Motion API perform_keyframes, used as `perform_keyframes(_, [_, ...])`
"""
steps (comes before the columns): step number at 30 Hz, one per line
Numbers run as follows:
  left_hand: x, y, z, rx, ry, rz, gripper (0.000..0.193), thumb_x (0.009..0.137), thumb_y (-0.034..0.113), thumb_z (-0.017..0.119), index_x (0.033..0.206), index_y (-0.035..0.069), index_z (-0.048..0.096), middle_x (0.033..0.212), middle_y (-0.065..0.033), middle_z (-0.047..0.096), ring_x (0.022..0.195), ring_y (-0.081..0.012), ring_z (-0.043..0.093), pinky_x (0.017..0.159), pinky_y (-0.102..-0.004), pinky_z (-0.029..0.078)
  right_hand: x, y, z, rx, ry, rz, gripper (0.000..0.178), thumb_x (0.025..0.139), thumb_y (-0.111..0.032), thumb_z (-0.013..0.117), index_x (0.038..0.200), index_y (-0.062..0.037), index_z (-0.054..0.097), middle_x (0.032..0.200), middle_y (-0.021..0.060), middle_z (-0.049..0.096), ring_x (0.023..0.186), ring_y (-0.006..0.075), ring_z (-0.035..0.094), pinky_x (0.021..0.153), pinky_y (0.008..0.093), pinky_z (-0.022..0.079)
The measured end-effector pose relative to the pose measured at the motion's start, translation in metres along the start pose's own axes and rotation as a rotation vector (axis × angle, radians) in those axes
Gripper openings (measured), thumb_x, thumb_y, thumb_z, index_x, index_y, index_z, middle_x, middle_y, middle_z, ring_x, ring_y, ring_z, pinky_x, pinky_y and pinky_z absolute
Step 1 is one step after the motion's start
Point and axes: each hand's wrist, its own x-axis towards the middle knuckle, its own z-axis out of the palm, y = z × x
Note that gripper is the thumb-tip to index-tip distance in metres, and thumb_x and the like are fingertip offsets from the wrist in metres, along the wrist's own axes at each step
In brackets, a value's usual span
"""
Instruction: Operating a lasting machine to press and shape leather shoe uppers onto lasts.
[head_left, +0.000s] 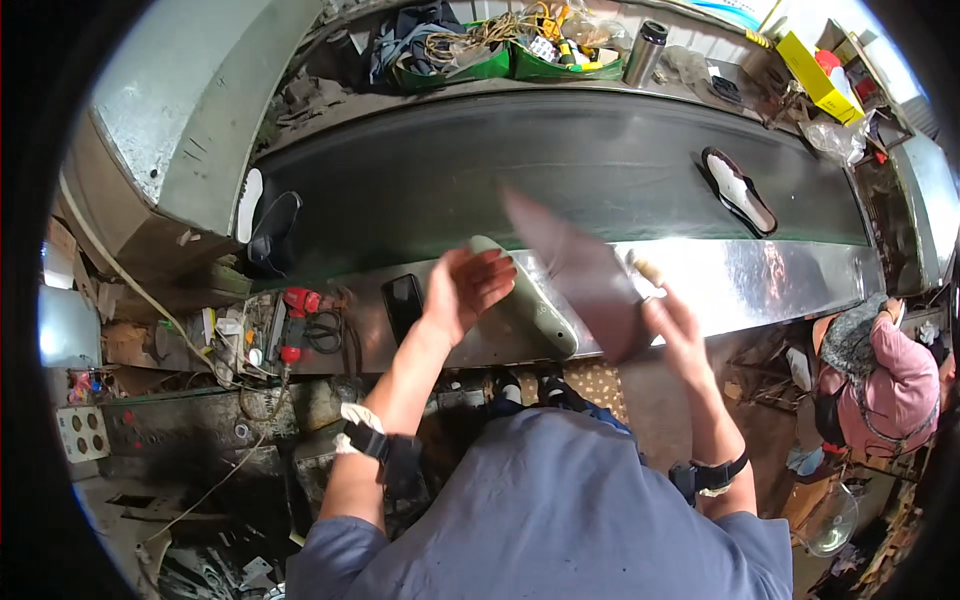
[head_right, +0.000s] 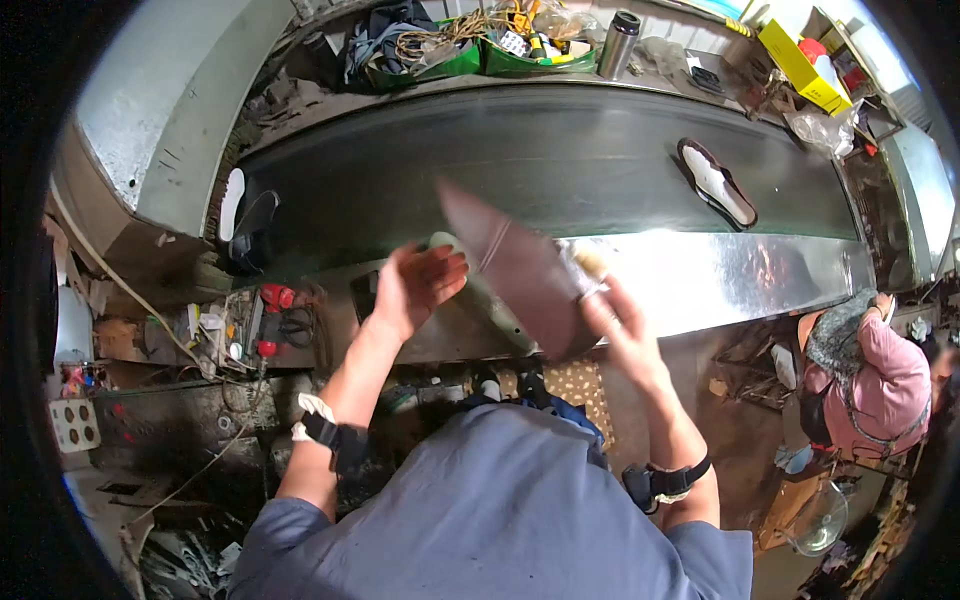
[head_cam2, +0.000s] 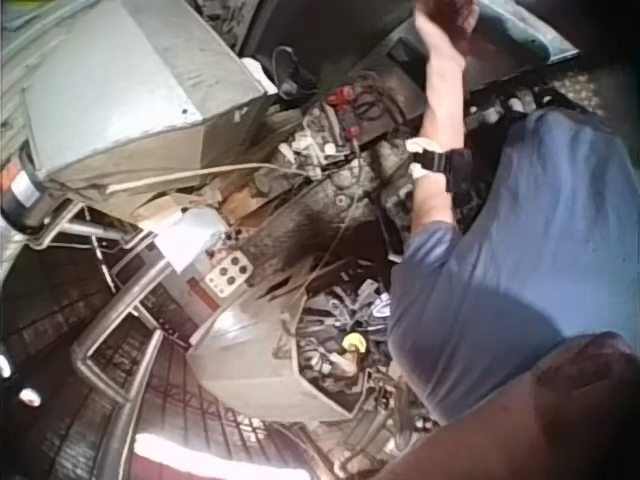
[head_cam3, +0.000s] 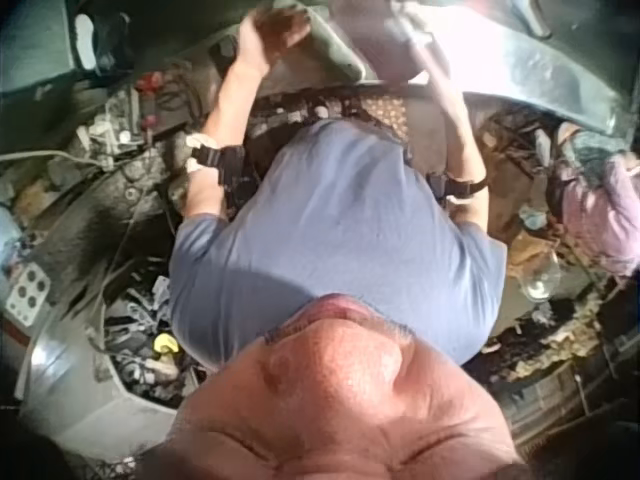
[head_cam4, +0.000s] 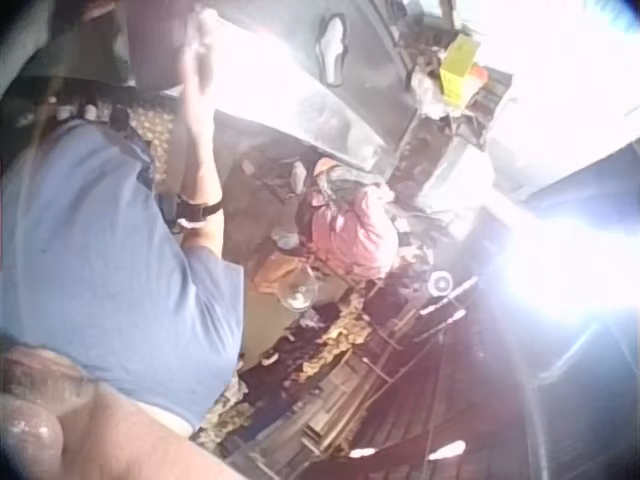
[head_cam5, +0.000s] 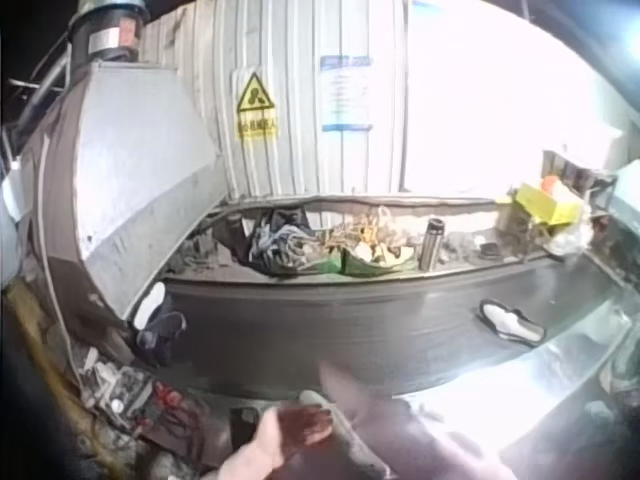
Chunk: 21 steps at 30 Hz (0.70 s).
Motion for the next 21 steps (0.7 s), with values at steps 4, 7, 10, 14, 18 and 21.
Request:
perform_keyframes(4, [0.028,0.005,-0.009,-0.053,0.044,-0.104,0.042,0.102,0.039,0.058,0.119,0.002,0.067,0.113,-0.0112,0.072,0.104,-0.0241,0.069,0.095,-0.0386,0.054,-0.018,0.046,0.026,-0.765,-0.320,-0.598,0.049,0.077,-0.006,0.077,0.125,-0.0068,0.070,0.074,0.0062,0.057,0.073,0.0273,0.062,0.093,0.0422,0.056])
perform_keyframes(7, [0.061,-0.003,-0.030,0.257,0.137,-0.082,0.031,0.097,0.028,0.068,0.117,0.004,0.069,0.116,-0.0095,0.072,0.105,-0.0212,0.068,0.094,-0.0385,0.054,-0.043,0.108,0.040,-0.961,-0.272,-0.749,0.049,0.067,-0.007,0.080,0.115,-0.0110,0.073,0.088,0.0041,0.066,0.089,0.0268,0.067,0.105,0.0505,0.050])
perform_keyframes(10, [0.079,-0.002,-0.034,0.650,0.363,0.065,0.030,0.095,0.028,0.072,0.108,0.001,0.074,0.102,-0.0083,0.074,0.096,-0.0180,0.068,0.086,-0.0357,0.054,-0.038,0.137,0.059,-0.941,-0.155,-0.760,0.053,0.068,-0.007,0.084,0.118,-0.0071,0.070,0.118,0.0123,0.065,0.109,0.0350,0.063,0.107,0.0500,0.048])
perform_keyframes(14, [0.118,-0.010,-0.062,1.327,0.742,0.551,0.036,0.092,0.034,0.072,0.105,0.001,0.076,0.100,-0.0170,0.075,0.094,-0.0298,0.072,0.084,-0.0397,0.053,-0.005,0.158,0.085,-0.664,0.055,-0.702,0.112,0.066,-0.014,0.096,0.156,-0.0049,0.029,0.157,0.0261,0.030,0.138,0.0403,0.045,0.109,0.0505,0.045])
perform_keyframes(18, [0.120,-0.017,-0.031,1.278,0.802,0.418,0.032,0.091,0.038,0.071,0.097,0.007,0.078,0.097,-0.0170,0.075,0.096,-0.0374,0.070,0.084,-0.0458,0.054,0.005,0.172,0.089,-0.428,0.080,-0.382,0.130,0.069,-0.019,0.095,0.161,0.0010,0.006,0.163,0.0267,0.023,0.146,0.0406,0.036,0.112,0.0499,0.040])
perform_keyframes(21, [0.113,-0.029,-0.040,1.331,0.899,0.487,0.033,0.092,0.037,0.069,0.096,0.006,0.078,0.093,-0.0175,0.074,0.093,-0.0348,0.072,0.084,-0.0447,0.054,0.004,0.159,0.084,-0.485,-0.034,-0.337,0.108,0.073,-0.022,0.092,0.156,0.0044,0.028,0.154,0.0284,0.039,0.142,0.0403,0.043,0.111,0.0457,0.041])
